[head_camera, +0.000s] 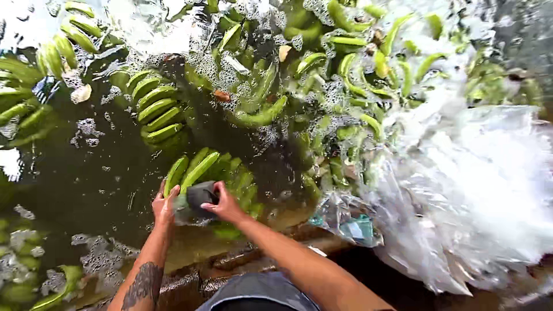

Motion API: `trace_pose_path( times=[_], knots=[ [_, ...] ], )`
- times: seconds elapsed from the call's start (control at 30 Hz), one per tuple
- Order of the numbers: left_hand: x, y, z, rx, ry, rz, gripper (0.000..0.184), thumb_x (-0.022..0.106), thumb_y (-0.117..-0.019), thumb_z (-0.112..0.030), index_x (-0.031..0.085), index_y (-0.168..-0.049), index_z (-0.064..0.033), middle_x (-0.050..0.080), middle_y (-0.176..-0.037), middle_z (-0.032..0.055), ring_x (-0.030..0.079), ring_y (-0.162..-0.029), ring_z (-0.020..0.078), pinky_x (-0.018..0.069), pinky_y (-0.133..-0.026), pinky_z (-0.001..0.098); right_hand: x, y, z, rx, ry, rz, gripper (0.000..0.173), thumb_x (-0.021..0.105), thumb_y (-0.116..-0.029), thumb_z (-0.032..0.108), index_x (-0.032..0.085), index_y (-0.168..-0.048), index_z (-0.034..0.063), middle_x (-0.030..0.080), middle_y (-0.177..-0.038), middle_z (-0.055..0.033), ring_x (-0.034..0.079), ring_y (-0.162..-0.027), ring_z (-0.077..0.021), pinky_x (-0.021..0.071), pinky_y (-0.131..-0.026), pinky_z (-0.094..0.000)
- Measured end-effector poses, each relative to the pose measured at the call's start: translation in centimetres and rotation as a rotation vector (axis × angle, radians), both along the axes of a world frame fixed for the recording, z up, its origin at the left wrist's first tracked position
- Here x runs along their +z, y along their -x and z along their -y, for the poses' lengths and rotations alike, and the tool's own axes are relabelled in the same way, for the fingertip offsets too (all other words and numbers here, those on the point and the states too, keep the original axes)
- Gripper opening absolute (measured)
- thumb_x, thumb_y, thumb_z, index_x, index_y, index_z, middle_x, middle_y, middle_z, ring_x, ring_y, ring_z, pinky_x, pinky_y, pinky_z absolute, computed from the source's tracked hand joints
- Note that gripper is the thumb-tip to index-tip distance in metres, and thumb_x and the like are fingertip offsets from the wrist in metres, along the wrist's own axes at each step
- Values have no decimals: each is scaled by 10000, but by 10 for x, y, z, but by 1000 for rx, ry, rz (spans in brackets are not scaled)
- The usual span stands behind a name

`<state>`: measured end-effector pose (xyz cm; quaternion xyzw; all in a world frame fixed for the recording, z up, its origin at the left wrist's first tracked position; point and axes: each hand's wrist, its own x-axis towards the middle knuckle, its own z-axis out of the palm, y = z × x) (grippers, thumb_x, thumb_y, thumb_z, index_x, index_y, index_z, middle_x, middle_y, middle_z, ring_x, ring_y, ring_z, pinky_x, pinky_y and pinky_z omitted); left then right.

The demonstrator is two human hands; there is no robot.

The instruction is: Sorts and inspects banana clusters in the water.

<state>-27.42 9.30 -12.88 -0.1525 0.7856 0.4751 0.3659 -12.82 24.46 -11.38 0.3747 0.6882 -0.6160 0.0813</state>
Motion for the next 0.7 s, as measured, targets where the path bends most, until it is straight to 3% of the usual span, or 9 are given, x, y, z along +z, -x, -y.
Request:
trace_pose_path(
  times=[0.07, 0.17, 0.23, 0.3, 0.37, 0.5, 0.57, 0.6, 0.7],
  knots=[
    [7, -2, 1, 8, -17, -1, 485, 716, -960, -177, 561, -1383, 3, 688, -1185, 191, 698, -1023, 231, 584, -908, 422, 7, 23, -4, 141, -131, 107, 578, 808, -870, 296, 587, -1308, -10, 688, -1175, -243, 673, -1109, -387, 532, -969, -585],
    [12, -6, 16, 75, -109, -5, 451, 692, -970, -131, 566, -1388, -17, 691, -1179, 180, 709, -1000, 230, 607, -863, 425, 4, 39, -58, 209, -428, 214, 521, 749, -882, 173, 591, -1359, 33, 661, -1252, -273, 665, -1107, -475, 534, -871, -690],
    [18, -13, 29, 116, -158, -19, 466, 665, -977, -109, 534, -1413, -9, 674, -1213, 180, 703, -1014, 227, 605, -871, 422, 9, 41, -93, -23, -510, 292, 565, 718, -923, 191, 549, -1433, 18, 591, -1400, -266, 594, -1260, -464, 471, -1007, -687],
    [20, -21, 41, 172, -208, -18, 493, 643, -980, -73, 488, -1441, 6, 660, -1235, 179, 698, -1026, 217, 604, -875, 411, 17, 39, -123, -310, -572, 234, 565, 746, -908, 250, 554, -1370, -13, 642, -1310, -244, 628, -1211, -419, 492, -1013, -630],
    [16, -30, 55, 243, -266, -3, 506, 604, -991, -49, 435, -1464, 12, 648, -1236, 176, 691, -1028, 209, 605, -872, 402, 38, 24, -139, -376, -602, 115, 585, 779, -889, 255, 544, -1333, -44, 683, -1183, -253, 672, -1112, -408, 527, -966, -593],
    [8, -42, 71, 361, -316, 37, 455, 506, -1036, -86, 396, -1473, -22, 655, -1191, 134, 691, -1008, 177, 606, -860, 390, 89, -25, -102, -57, -509, -3, 548, 825, -855, 205, 554, -1258, -50, 681, -1065, -256, 685, -1008, -398, 558, -871, -597],
    [6, -45, 75, 393, -313, 46, 430, 475, -1060, -124, 394, -1474, -41, 651, -1202, 126, 683, -1025, 176, 597, -876, 392, 88, -44, -57, 162, -414, 50, 449, 834, -824, 194, 613, -1159, -7, 698, -985, -211, 701, -913, -380, 573, -784, -605],
    [4, -45, 76, 403, -312, 39, 424, 461, -1069, -146, 394, -1475, -43, 647, -1212, 128, 680, -1035, 181, 593, -885, 397, 81, -50, -36, 300, -364, 88, 396, 803, -842, 198, 640, -1154, 17, 702, -1040, -194, 701, -937, -375, 568, -800, -606],
    [5, -48, 83, 409, -314, 13, 401, 417, -1086, -171, 393, -1461, -32, 648, -1206, 128, 680, -1040, 185, 593, -890, 396, 59, -55, -15, 584, -369, 164, 419, 719, -909, 137, 641, -1316, 76, 657, -1289, -225, 702, -1011, -443, 555, -823, -663]
  ],
)
